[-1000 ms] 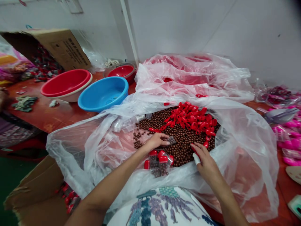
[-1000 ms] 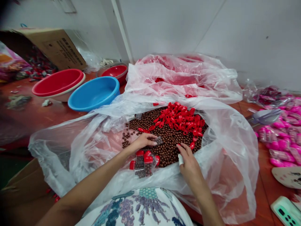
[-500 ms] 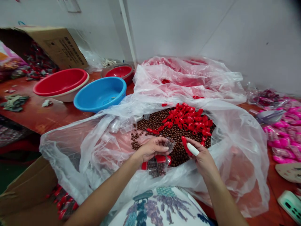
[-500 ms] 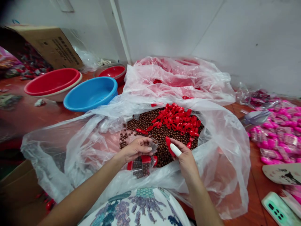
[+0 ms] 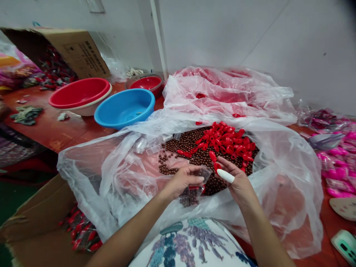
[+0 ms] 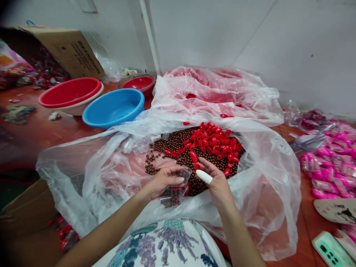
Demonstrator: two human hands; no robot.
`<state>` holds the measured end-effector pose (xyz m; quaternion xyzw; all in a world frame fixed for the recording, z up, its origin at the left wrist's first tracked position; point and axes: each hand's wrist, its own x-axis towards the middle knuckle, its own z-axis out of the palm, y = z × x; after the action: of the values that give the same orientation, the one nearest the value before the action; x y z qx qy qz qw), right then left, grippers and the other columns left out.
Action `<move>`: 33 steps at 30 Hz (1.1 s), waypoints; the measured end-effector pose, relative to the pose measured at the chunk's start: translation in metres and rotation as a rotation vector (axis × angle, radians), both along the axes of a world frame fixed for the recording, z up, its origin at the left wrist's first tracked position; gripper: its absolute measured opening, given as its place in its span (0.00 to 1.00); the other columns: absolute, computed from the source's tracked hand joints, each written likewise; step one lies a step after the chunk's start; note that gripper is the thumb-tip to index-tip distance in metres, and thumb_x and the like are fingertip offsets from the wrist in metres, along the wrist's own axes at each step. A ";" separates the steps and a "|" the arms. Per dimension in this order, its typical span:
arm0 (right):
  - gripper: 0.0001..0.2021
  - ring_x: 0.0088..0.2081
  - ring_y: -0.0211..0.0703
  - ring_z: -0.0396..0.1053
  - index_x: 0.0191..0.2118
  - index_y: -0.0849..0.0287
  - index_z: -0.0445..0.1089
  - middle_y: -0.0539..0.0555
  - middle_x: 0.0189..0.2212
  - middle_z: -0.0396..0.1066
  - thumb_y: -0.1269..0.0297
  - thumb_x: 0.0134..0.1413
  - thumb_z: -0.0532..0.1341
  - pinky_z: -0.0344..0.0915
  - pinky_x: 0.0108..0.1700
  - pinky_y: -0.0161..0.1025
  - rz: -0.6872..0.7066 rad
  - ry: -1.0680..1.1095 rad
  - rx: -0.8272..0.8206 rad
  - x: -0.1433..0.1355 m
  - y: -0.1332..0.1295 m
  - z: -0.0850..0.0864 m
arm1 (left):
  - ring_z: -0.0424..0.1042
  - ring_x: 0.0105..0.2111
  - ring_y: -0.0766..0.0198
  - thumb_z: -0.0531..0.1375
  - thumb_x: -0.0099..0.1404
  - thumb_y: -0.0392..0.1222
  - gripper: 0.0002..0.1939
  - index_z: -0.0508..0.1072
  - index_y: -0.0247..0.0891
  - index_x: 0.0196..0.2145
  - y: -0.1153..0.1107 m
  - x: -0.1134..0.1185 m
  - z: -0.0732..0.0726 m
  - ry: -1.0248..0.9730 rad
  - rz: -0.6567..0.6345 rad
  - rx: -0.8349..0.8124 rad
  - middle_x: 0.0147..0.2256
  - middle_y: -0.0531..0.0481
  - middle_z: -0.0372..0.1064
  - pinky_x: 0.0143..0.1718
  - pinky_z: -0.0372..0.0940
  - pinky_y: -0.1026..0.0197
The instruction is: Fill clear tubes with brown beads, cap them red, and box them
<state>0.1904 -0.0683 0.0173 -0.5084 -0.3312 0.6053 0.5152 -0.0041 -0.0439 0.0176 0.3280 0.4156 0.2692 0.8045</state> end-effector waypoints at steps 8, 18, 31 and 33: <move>0.17 0.48 0.49 0.68 0.44 0.54 0.73 0.54 0.45 0.72 0.59 0.45 0.65 0.58 0.55 0.52 0.025 -0.373 0.160 -0.006 0.005 -0.002 | 0.72 0.33 0.66 0.66 0.49 0.39 0.22 0.74 0.37 0.44 -0.005 0.002 0.003 0.006 0.010 0.030 0.38 0.47 0.73 0.38 0.66 0.63; 0.20 0.57 0.47 0.58 0.54 0.49 0.64 0.50 0.55 0.62 0.58 0.54 0.57 0.48 0.60 0.53 0.303 -0.456 0.290 -0.009 -0.009 0.003 | 0.72 0.32 0.65 0.68 0.46 0.38 0.23 0.75 0.37 0.43 -0.009 0.001 -0.002 0.056 0.023 0.038 0.37 0.47 0.73 0.39 0.67 0.61; 0.18 0.56 0.46 0.61 0.53 0.48 0.65 0.50 0.53 0.65 0.60 0.55 0.57 0.53 0.59 0.50 0.374 -0.542 0.385 -0.008 -0.006 0.011 | 0.72 0.37 0.62 0.64 0.50 0.33 0.18 0.76 0.33 0.41 -0.009 -0.007 0.004 -0.057 0.030 -0.054 0.41 0.43 0.72 0.39 0.69 0.60; 0.25 0.58 0.47 0.57 0.57 0.48 0.59 0.51 0.57 0.60 0.60 0.53 0.60 0.52 0.60 0.50 0.424 -0.637 0.476 -0.010 -0.007 0.007 | 0.72 0.37 0.62 0.64 0.51 0.33 0.19 0.75 0.35 0.43 -0.009 -0.007 0.006 -0.061 0.040 -0.029 0.41 0.45 0.72 0.40 0.68 0.60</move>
<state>0.1805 -0.0756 0.0243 -0.4577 -0.7000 0.4178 0.3550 -0.0107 -0.0530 0.0238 0.2996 0.4011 0.2890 0.8160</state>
